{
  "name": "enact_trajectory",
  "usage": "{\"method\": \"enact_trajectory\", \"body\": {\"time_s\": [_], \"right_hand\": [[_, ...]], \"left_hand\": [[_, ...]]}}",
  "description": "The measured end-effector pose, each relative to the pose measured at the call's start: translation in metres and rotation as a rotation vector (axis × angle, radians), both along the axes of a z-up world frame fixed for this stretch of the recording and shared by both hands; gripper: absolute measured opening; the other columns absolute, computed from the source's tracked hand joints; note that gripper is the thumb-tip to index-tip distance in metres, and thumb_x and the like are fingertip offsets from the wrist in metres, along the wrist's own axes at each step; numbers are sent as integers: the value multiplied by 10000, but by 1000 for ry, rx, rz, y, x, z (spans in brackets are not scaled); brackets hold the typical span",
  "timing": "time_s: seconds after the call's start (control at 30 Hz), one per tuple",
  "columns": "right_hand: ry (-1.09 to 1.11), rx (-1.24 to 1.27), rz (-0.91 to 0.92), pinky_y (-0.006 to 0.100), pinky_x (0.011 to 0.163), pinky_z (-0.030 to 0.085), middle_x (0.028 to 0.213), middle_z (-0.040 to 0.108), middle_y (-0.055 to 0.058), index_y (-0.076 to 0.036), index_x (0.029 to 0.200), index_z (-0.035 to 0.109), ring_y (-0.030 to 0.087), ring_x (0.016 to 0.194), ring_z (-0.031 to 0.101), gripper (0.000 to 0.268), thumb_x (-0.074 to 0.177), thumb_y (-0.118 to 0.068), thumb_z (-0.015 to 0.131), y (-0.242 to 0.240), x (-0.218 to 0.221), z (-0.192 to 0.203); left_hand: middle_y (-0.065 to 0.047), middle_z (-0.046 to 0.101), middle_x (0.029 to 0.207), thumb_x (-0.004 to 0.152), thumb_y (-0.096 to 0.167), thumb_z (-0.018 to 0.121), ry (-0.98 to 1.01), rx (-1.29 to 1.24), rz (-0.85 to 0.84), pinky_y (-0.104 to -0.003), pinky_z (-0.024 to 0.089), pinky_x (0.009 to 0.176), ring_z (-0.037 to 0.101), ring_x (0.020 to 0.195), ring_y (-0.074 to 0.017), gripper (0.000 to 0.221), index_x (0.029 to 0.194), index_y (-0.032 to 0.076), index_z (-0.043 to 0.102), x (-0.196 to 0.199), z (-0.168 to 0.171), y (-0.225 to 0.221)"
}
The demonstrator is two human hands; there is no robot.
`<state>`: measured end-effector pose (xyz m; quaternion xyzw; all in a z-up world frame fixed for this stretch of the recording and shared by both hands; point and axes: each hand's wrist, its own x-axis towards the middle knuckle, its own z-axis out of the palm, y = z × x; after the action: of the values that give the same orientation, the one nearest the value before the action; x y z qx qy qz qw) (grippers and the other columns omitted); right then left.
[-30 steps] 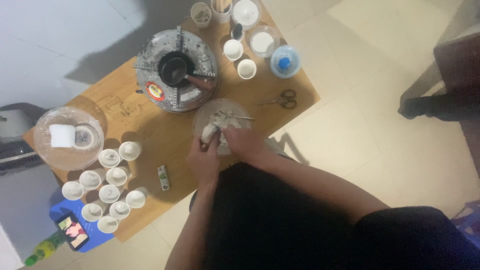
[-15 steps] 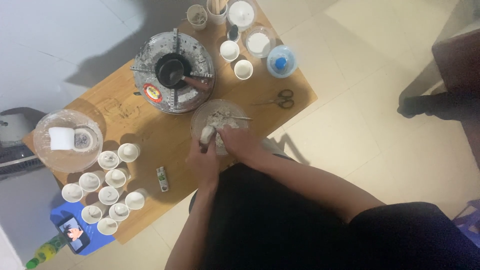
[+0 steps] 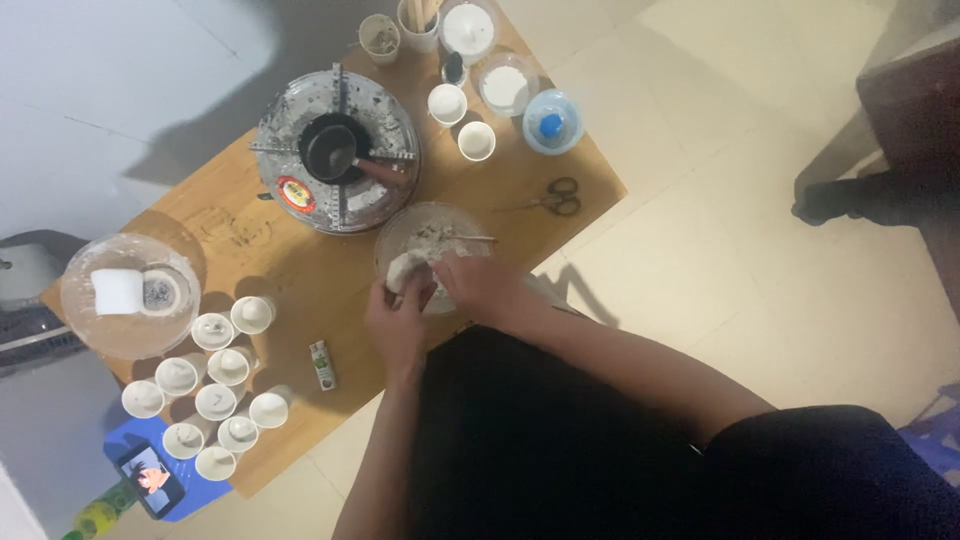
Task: Scraping white solid material from the inside of a small cup into a bowl using a thin metal tool.
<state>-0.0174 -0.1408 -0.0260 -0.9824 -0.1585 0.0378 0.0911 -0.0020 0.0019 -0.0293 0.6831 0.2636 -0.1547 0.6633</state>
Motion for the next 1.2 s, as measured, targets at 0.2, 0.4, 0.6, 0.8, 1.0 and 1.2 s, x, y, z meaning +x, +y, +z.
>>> {"method": "enact_trajectory", "body": {"time_s": [0.2, 0.4, 0.6, 0.8, 1.0, 1.2], "right_hand": [[309, 236, -298, 270, 522, 419, 597, 474, -16, -124, 867, 556, 127, 529, 549, 537, 1129, -427, 200, 3, 5, -29], [311, 122, -296, 276, 468, 426, 549, 519, -7, -133, 814, 559, 166, 479, 597, 519, 1124, -412, 250, 12, 12, -22], [303, 211, -347, 285, 556, 435, 628, 541, 17, -110, 870, 596, 140, 582, 580, 482, 1125, -349, 264, 7, 5, -63], [284, 292, -382, 309, 556, 469, 586, 585, 56, -118, 794, 592, 217, 580, 662, 460, 1088, -352, 326, -14, 12, -53], [421, 560, -381, 259, 577, 429, 631, 523, -49, -172, 796, 574, 103, 592, 543, 532, 1113, -443, 243, -11, 6, -28], [436, 493, -299, 316, 565, 443, 593, 570, 66, -87, 795, 564, 186, 559, 565, 544, 1116, -420, 278, -13, 7, -25]], "left_hand": [[-264, 687, 1143, 918, 44, 708, -4, 7, -67, -519, 637, 894, 751, 985, -386, 355, 1249, -53, 623, -1, 1, 1], [-260, 696, 1117, 901, 123, 737, -12, 94, -82, -505, 630, 884, 766, 949, -357, 407, 1248, -57, 624, 2, 29, -6], [-320, 664, 1153, 919, 30, 740, -89, 140, -129, -566, 627, 865, 721, 1033, -450, 390, 1259, -97, 597, -1, 3, -2], [-326, 558, 1330, 936, 46, 667, 174, -280, 136, -519, 626, 927, 666, 1124, -474, 611, 1470, -108, 413, 1, -15, 0], [-177, 649, 1191, 979, 145, 693, 250, -357, 61, -406, 655, 829, 724, 993, -273, 547, 1462, -8, 487, -1, -24, 12], [-154, 657, 1187, 984, 160, 682, 268, -296, 6, -367, 646, 823, 700, 1003, -245, 536, 1471, 44, 488, 2, -17, 8]]}}
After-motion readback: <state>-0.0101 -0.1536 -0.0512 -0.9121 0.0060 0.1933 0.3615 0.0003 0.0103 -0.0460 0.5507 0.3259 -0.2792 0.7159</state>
